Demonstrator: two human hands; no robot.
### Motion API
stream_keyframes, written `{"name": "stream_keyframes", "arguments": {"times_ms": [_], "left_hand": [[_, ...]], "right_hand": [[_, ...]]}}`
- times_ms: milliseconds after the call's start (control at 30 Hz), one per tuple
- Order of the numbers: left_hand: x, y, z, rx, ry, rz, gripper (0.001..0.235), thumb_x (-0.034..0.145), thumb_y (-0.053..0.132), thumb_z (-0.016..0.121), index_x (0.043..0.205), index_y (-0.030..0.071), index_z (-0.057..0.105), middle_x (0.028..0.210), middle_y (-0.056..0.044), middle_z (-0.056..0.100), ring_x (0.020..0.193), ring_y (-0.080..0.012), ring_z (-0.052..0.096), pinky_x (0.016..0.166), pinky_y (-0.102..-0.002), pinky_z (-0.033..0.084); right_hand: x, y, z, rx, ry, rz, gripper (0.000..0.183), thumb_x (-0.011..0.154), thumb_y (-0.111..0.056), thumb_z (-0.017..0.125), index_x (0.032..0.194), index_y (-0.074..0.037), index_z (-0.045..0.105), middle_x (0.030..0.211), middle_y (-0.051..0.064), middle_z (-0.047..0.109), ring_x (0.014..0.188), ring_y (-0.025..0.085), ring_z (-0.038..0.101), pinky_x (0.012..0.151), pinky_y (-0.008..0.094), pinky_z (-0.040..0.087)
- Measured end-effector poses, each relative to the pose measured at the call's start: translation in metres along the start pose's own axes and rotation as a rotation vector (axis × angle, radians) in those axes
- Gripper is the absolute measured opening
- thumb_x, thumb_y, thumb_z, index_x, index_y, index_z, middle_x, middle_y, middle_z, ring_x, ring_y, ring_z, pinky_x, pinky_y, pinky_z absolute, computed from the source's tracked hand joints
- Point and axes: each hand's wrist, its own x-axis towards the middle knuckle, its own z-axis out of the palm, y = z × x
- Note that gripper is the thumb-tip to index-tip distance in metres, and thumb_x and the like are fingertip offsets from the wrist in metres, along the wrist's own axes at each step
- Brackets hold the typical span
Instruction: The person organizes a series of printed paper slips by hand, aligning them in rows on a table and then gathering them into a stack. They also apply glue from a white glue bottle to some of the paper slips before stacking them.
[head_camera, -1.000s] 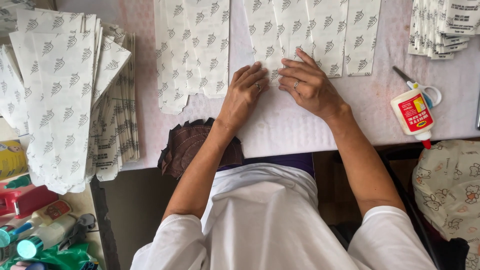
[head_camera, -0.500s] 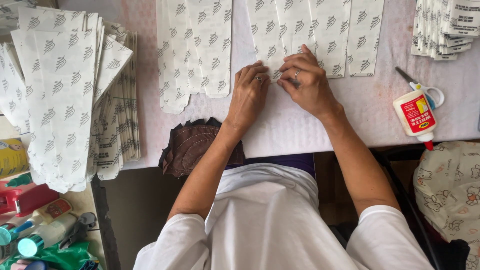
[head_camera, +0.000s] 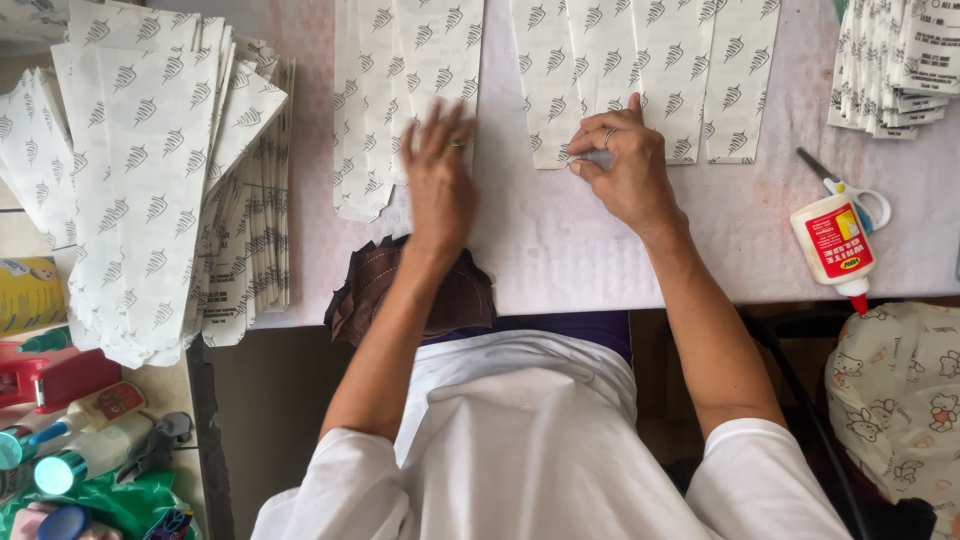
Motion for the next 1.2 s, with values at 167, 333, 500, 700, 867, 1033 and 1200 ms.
{"name": "stream_keyframes", "arguments": {"times_ms": [167, 333, 500, 700, 867, 1033, 1200], "left_hand": [[-0.007, -0.015, -0.003, 0.627, -0.126, 0.141, 0.082, 0.079, -0.026, 0.055, 0.152, 0.011, 0.055, 0.164, -0.007, 0.040, 0.154, -0.0364, 0.013, 0.123, -0.066, 0.000], [0.007, -0.004, 0.040, 0.563, -0.154, 0.191, 0.061, 0.091, -0.016, 0.050, 0.151, -0.004, 0.048, 0.161, -0.018, 0.040, 0.152, -0.0382, 0.031, 0.126, -0.063, 0.013], [0.009, -0.001, 0.054, 0.542, -0.110, 0.159, 0.052, 0.097, -0.008, 0.048, 0.148, -0.002, 0.051, 0.159, -0.016, 0.042, 0.150, -0.0399, 0.036, 0.124, -0.058, 0.029], [-0.001, -0.003, 0.010, 0.183, 0.006, 0.266, 0.030, 0.097, 0.002, 0.075, 0.125, 0.000, 0.064, 0.144, -0.018, 0.055, 0.141, -0.0368, 0.048, 0.119, -0.056, 0.034], [-0.008, -0.016, -0.006, 0.043, -0.100, 0.270, 0.022, 0.088, 0.019, 0.084, 0.103, 0.004, 0.079, 0.119, -0.012, 0.074, 0.130, -0.0316, 0.060, 0.116, -0.051, 0.036], [-0.007, -0.011, -0.009, 0.039, -0.072, 0.295, 0.018, 0.088, 0.016, 0.083, 0.099, 0.001, 0.080, 0.112, -0.015, 0.077, 0.125, -0.0329, 0.064, 0.114, -0.052, 0.040], [-0.009, -0.005, -0.011, 0.052, -0.048, 0.323, 0.013, 0.090, 0.012, 0.081, 0.097, 0.001, 0.080, 0.111, -0.017, 0.077, 0.123, -0.0341, 0.065, 0.113, -0.052, 0.042]], "right_hand": [[-0.004, -0.008, 0.002, -0.101, -0.041, -0.131, 0.034, 0.087, 0.015, 0.083, 0.118, 0.002, 0.079, 0.106, 0.006, 0.060, 0.088, 0.019, 0.062, 0.129, 0.058, 0.011], [-0.007, -0.017, 0.001, -0.226, -0.063, -0.211, 0.033, 0.098, 0.018, 0.072, 0.125, 0.002, 0.078, 0.106, 0.007, 0.055, 0.092, 0.021, 0.060, 0.129, 0.059, 0.007], [-0.007, -0.023, 0.004, -0.261, -0.066, -0.242, 0.038, 0.092, 0.025, 0.069, 0.124, 0.007, 0.076, 0.104, 0.011, 0.052, 0.097, 0.027, 0.058, 0.127, 0.063, 0.017], [0.001, -0.044, 0.010, -0.201, -0.023, -0.283, 0.036, 0.088, 0.026, 0.062, 0.123, 0.018, 0.071, 0.126, 0.022, 0.057, 0.115, 0.036, 0.063, 0.125, 0.057, 0.029], [0.008, -0.037, 0.041, -0.122, -0.062, -0.307, 0.031, 0.087, 0.004, 0.082, 0.118, 0.004, 0.075, 0.131, 0.014, 0.067, 0.125, 0.034, 0.065, 0.122, 0.051, 0.033], [0.006, -0.029, 0.047, -0.186, -0.034, -0.356, 0.017, 0.090, -0.001, 0.083, 0.104, 0.005, 0.076, 0.121, 0.015, 0.072, 0.115, 0.032, 0.071, 0.122, 0.049, 0.036], [0.000, -0.020, 0.052, -0.245, -0.001, -0.404, 0.011, 0.095, -0.004, 0.080, 0.101, 0.003, 0.075, 0.123, 0.012, 0.073, 0.117, 0.029, 0.071, 0.123, 0.048, 0.037]]}}
